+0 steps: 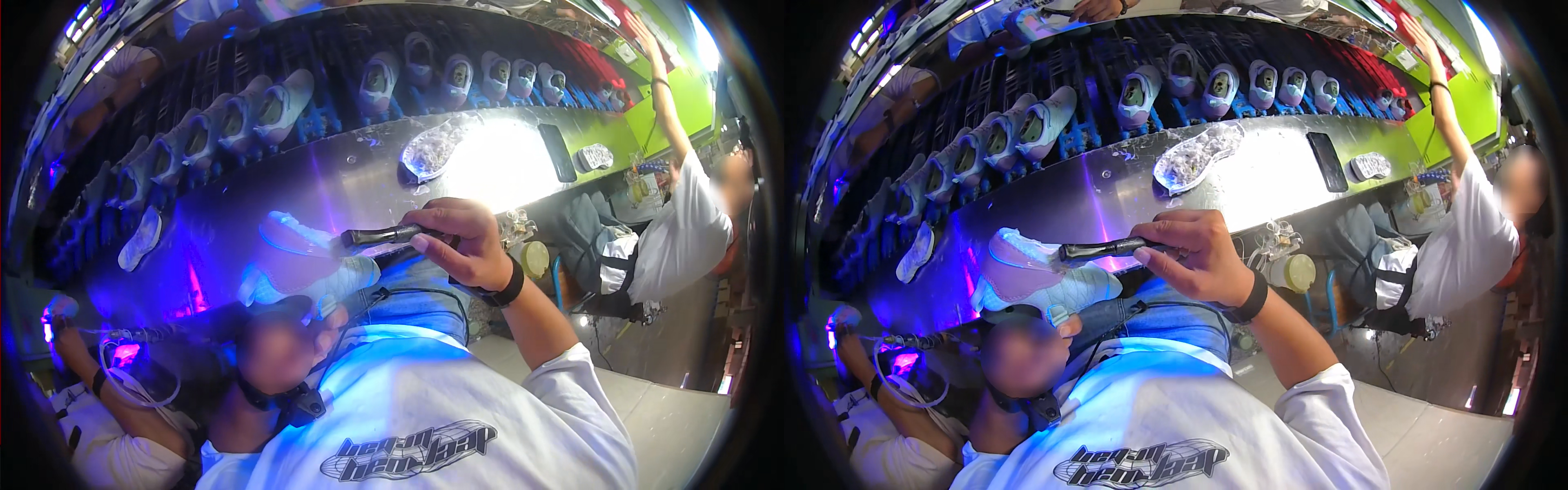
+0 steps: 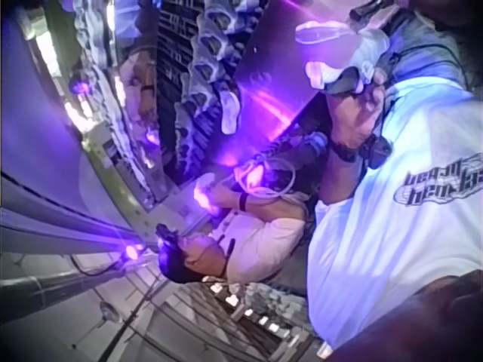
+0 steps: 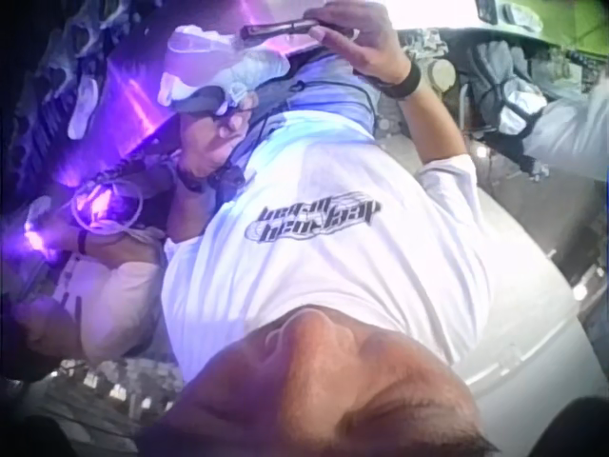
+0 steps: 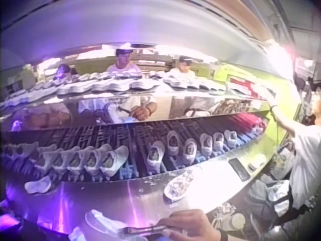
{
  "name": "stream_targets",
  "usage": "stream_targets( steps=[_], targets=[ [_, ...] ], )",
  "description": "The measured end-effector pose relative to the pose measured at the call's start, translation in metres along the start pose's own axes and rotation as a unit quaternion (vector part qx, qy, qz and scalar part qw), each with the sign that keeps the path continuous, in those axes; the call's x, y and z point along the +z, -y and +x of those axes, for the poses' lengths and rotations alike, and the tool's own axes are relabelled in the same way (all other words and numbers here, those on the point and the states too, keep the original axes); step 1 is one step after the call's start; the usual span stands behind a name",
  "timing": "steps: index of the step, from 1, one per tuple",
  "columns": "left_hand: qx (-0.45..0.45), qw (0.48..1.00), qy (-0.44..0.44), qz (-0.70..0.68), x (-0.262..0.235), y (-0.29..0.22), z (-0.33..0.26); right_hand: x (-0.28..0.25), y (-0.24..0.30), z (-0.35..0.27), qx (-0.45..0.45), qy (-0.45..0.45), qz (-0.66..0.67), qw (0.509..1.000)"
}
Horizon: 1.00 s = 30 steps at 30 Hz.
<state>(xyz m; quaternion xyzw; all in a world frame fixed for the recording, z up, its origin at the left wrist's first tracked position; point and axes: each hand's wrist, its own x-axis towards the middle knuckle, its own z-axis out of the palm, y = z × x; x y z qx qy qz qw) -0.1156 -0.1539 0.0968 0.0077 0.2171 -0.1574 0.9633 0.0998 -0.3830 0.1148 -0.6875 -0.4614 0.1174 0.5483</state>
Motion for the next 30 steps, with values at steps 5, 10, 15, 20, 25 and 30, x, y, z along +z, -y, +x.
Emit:
stream_targets(
  steps=[5,10,15,20,25,30],
  targets=[
    [0.034,0.998,0.011,0.047,-0.005,0.003,0.005,-0.005,-0.014,-0.014,0.008,0.016,-0.043,0.999],
    [0.172,0.869,-0.013,0.465,-0.051,-0.002,0.021,0.001,-0.014,-0.018,0.069,-0.034,0.047,0.996],
    [0.141,0.974,0.073,0.163,-0.045,0.002,0.031,0.017,-0.011,-0.005,0.179,-0.043,-0.031,0.983],
    [0.169,0.974,-0.012,0.152,-0.072,-0.019,0.032,0.029,0.002,-0.028,0.026,-0.015,-0.086,0.996],
    [0.219,0.96,-0.044,0.17,-0.066,-0.028,0.047,0.018,-0.038,-0.037,0.078,-0.085,-0.054,0.992],
    [0.241,0.899,-0.101,0.351,-0.03,-0.064,0.076,0.016,-0.137,-0.039,0.097,-0.308,-0.147,0.935]
  ],
)
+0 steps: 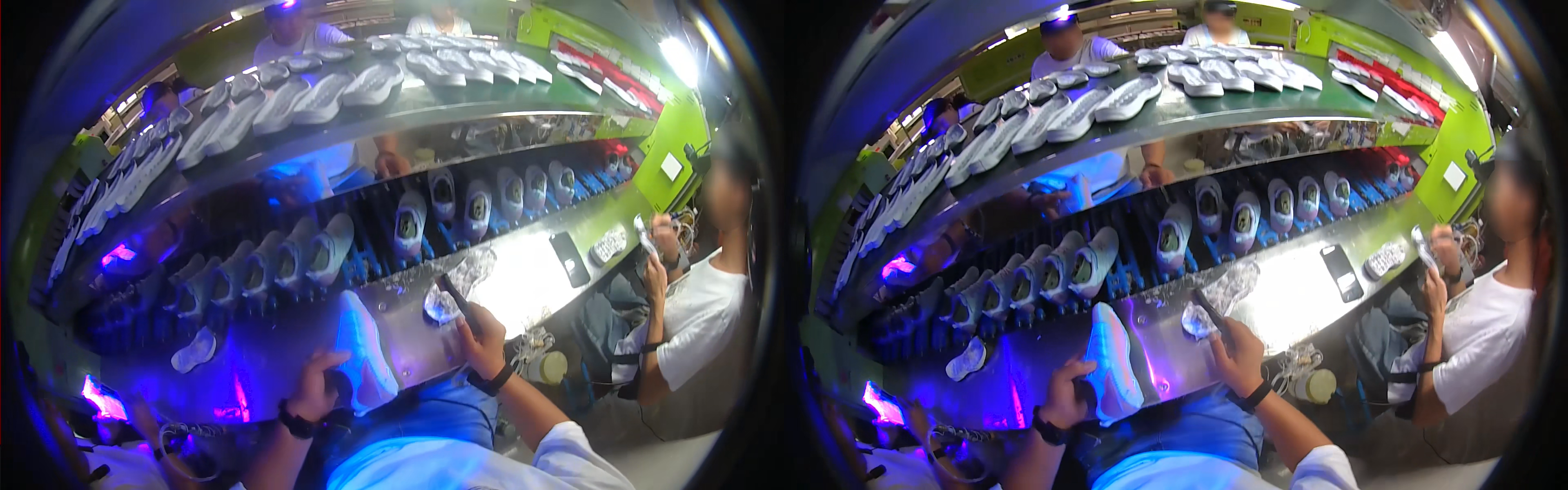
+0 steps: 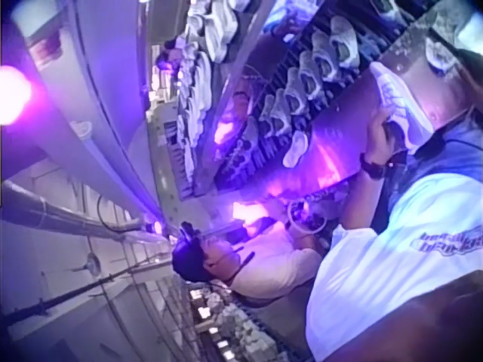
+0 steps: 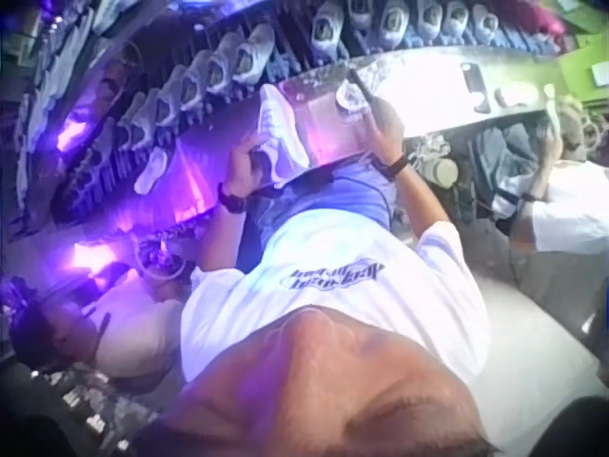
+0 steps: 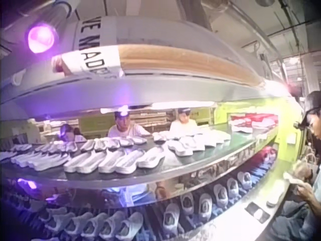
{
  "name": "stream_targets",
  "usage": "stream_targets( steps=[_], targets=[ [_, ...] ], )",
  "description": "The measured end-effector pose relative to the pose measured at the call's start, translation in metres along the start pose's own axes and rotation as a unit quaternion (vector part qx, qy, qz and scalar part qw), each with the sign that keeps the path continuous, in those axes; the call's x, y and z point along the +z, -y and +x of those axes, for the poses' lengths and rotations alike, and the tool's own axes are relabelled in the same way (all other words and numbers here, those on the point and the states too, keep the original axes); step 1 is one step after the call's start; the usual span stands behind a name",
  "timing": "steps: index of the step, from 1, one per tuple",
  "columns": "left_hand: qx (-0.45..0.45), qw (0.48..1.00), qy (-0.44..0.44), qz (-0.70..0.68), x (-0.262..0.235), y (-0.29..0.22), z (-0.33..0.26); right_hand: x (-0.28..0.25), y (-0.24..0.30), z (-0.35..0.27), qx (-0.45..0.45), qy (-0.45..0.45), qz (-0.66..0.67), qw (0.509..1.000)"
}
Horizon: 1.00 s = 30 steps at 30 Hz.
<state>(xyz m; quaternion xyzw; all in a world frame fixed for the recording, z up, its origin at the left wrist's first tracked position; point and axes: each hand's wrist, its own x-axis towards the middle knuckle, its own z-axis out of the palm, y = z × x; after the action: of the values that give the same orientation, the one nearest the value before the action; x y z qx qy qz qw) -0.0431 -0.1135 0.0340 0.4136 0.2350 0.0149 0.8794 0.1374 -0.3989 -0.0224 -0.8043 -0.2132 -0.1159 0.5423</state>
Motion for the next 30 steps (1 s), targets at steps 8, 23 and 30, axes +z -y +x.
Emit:
stream_targets(
  steps=[8,23,30],
  targets=[
    [0.247,0.818,-0.08,0.513,0.073,-0.09,0.189,0.009,-0.019,-0.011,-0.004,-0.08,-0.072,0.994],
    [0.229,0.623,-0.189,0.723,0.1,-0.108,0.251,0.015,-0.015,-0.015,-0.047,-0.081,-0.092,0.991],
    [0.144,0.407,-0.122,0.894,-0.064,-0.177,0.237,0.03,-0.009,-0.02,-0.041,-0.076,-0.06,0.994]
  ],
)
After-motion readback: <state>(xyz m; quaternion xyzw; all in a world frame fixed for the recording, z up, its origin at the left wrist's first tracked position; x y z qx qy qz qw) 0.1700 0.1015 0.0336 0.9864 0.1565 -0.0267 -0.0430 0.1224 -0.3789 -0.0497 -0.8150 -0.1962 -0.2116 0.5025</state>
